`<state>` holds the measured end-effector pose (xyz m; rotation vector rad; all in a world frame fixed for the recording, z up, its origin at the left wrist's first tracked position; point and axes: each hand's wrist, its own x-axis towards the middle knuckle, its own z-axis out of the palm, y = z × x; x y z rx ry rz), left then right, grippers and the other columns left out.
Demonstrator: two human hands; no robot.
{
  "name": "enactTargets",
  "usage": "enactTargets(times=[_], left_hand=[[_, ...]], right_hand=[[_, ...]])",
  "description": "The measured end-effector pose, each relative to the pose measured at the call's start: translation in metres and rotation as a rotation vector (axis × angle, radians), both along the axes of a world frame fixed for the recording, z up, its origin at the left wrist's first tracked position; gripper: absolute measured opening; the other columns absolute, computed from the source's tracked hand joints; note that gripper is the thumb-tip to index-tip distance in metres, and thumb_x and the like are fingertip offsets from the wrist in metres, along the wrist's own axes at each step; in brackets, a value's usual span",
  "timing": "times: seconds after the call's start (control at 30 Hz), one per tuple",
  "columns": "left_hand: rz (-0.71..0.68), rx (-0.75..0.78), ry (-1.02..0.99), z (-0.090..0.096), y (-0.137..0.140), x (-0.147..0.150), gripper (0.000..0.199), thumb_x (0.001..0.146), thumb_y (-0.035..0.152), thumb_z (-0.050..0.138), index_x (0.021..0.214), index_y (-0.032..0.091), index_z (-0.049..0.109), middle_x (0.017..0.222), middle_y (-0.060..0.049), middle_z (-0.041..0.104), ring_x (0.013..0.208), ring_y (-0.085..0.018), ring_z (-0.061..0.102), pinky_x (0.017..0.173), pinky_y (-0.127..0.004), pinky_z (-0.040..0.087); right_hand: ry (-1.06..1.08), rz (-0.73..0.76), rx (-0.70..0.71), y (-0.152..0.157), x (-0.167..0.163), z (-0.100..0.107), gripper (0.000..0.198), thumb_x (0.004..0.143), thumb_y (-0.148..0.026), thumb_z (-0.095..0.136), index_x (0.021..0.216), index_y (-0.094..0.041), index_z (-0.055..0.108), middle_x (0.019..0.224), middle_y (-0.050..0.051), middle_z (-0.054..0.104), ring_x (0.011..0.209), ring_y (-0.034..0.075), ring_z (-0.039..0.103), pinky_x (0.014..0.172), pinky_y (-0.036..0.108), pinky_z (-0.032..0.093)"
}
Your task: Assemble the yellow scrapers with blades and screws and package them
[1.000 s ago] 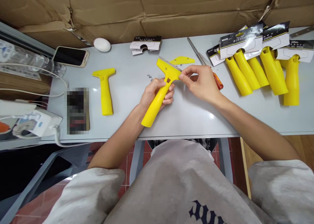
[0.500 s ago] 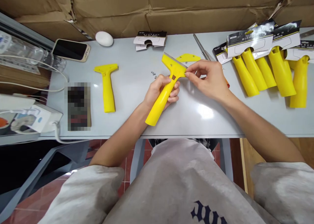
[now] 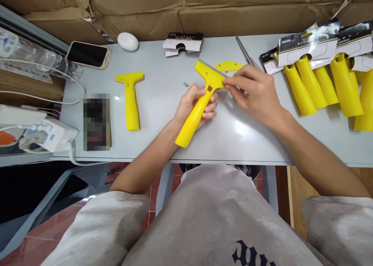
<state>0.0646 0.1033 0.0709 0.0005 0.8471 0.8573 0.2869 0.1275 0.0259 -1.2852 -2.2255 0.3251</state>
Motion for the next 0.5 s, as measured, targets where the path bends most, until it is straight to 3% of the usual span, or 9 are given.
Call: enactTargets(times=[0.13,0.27,0.4,0.5], left_hand=[[0.037,0.023,-0.035,-0.002,0.001,-0.003,0.019,0.115,0.042,0.064,0.108,0.024,0.063,0.073,0.004,0.059,0.044,-0.008,0.047,0.039,-0.016,0.032],[0.067,0.034,-0.038,-0.002,0.001,-0.003,0.018,0.118,0.038,0.058,0.107,0.024,0.062,0.073,0.004,0.058,0.044,-0.007,0.047,0.040,-0.015,0.032],[0.082,0.048,-0.029,-0.002,0.001,-0.002,0.017,0.117,0.039,0.060,0.109,0.024,0.063,0.073,0.004,0.058,0.044,-0.008,0.047,0.039,-0.015,0.033],[0.072,0.055,-0.028,-0.001,0.000,-0.002,0.016,0.116,0.039,0.061,0.112,0.024,0.065,0.073,0.004,0.058,0.045,-0.008,0.047,0.039,-0.016,0.034]], right_hand=[[-0.185,-0.229,-0.043,0.002,0.013,0.036,0.046,0.125,-0.053,0.057,0.154,-0.026,0.080,0.143,0.016,0.073,0.119,0.024,0.076,0.110,0.044,0.058],[-0.355,-0.441,-0.179,0.007,0.034,0.053,0.049,0.117,-0.060,0.074,0.146,-0.021,0.078,0.132,0.019,0.076,0.125,0.032,0.075,0.118,0.055,0.058],[-0.458,-0.435,-0.238,0.011,0.049,0.042,0.063,0.108,-0.061,0.085,0.155,-0.020,0.072,0.118,0.017,0.078,0.114,0.031,0.075,0.111,0.054,0.061],[-0.387,-0.341,-0.239,0.011,0.051,0.040,0.060,0.110,-0.048,0.082,0.163,-0.025,0.068,0.117,0.013,0.080,0.112,0.027,0.075,0.110,0.052,0.063]])
